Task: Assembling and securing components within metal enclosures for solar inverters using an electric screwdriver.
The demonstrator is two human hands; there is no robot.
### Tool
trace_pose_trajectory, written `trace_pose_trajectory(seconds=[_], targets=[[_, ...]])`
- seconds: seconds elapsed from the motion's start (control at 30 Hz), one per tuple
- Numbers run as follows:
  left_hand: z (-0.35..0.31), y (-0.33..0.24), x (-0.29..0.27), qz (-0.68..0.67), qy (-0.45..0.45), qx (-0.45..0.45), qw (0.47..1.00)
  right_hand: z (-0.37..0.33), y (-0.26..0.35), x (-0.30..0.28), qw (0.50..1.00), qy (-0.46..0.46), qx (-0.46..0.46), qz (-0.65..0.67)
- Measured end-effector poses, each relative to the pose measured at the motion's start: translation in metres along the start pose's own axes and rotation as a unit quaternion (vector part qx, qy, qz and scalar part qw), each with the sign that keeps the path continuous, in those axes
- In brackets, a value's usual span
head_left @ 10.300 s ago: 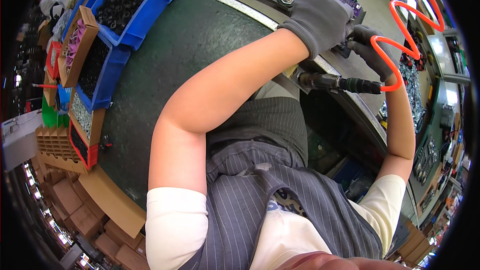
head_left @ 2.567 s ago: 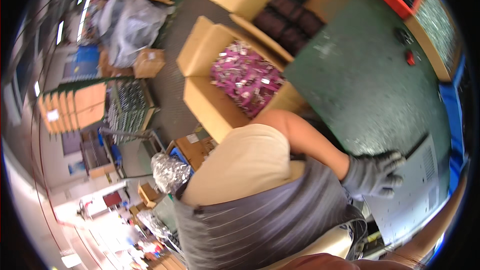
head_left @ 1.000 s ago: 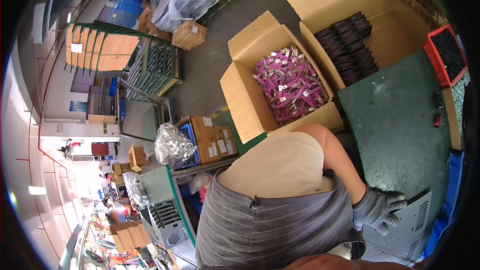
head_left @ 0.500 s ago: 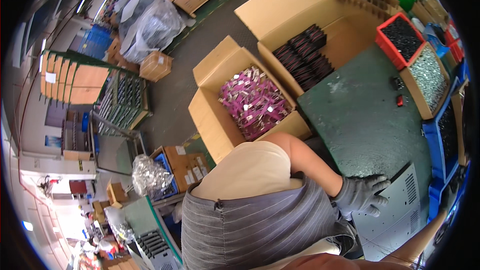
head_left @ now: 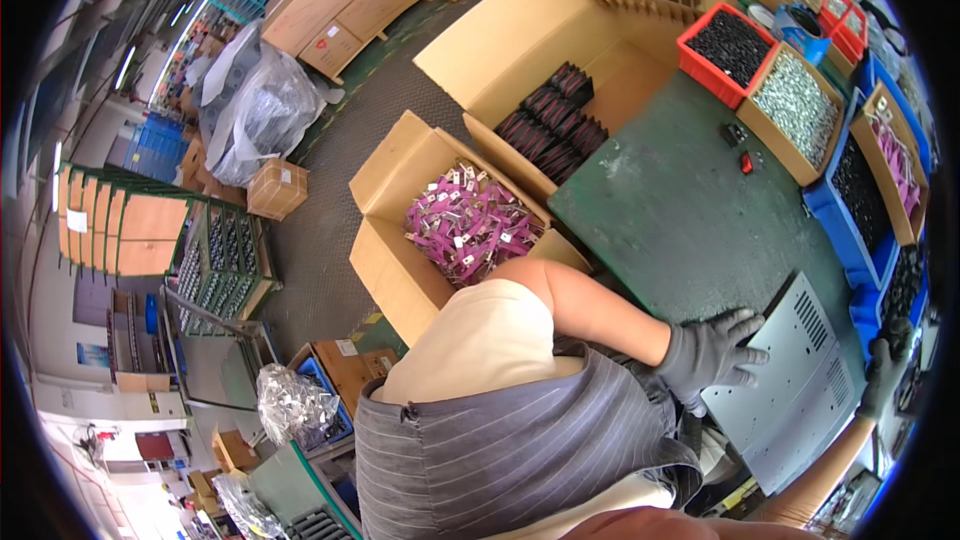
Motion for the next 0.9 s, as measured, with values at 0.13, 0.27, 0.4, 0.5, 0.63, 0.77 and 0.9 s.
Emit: trace_pose_trajectory(seconds=[0.13, 0.27, 0.4, 0.5, 0.63, 0.77, 0.9], targets=[[0.014, 0.021, -0.003, 0.005, 0.006, -0.023, 1.0, -0.04, 0.027, 0.081, 0.993, -0.008, -0.076, -0.094], [0.042, 0.029, -0.022, 0.062, -0.058, -0.018, 0.996, -0.057, 0.03, 0.141, 0.989, -0.081, 0.015, -0.121], [0.073, 0.049, -0.029, 0.081, -0.019, -0.083, 0.993, -0.064, 0.082, 0.165, 0.961, -0.047, -0.139, -0.234], [0.091, 0.063, -0.036, 0.105, -0.004, -0.105, 0.989, -0.074, 0.1, 0.171, 0.954, 0.014, -0.145, -0.263], [0.111, 0.071, -0.045, 0.13, 0.013, -0.092, 0.987, -0.101, 0.099, 0.172, 0.932, 0.013, -0.089, -0.352], [0.141, 0.067, -0.051, 0.115, 0.039, -0.007, 0.993, -0.128, 0.087, 0.16, 0.897, -0.047, -0.009, -0.439], [0.158, 0.061, -0.052, 0.098, 0.043, 0.057, 0.993, -0.154, 0.078, 0.157, 0.893, -0.073, 0.034, -0.442]])
Point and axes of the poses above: each hand's wrist, its own z-axis towards the middle knuckle, its own x-axis out of the palm, y = z × x, the point moved 7 cm from there along z, towards the middle knuckle, and after that the axes turned 15 degrees about y, right-handed, at the moved point
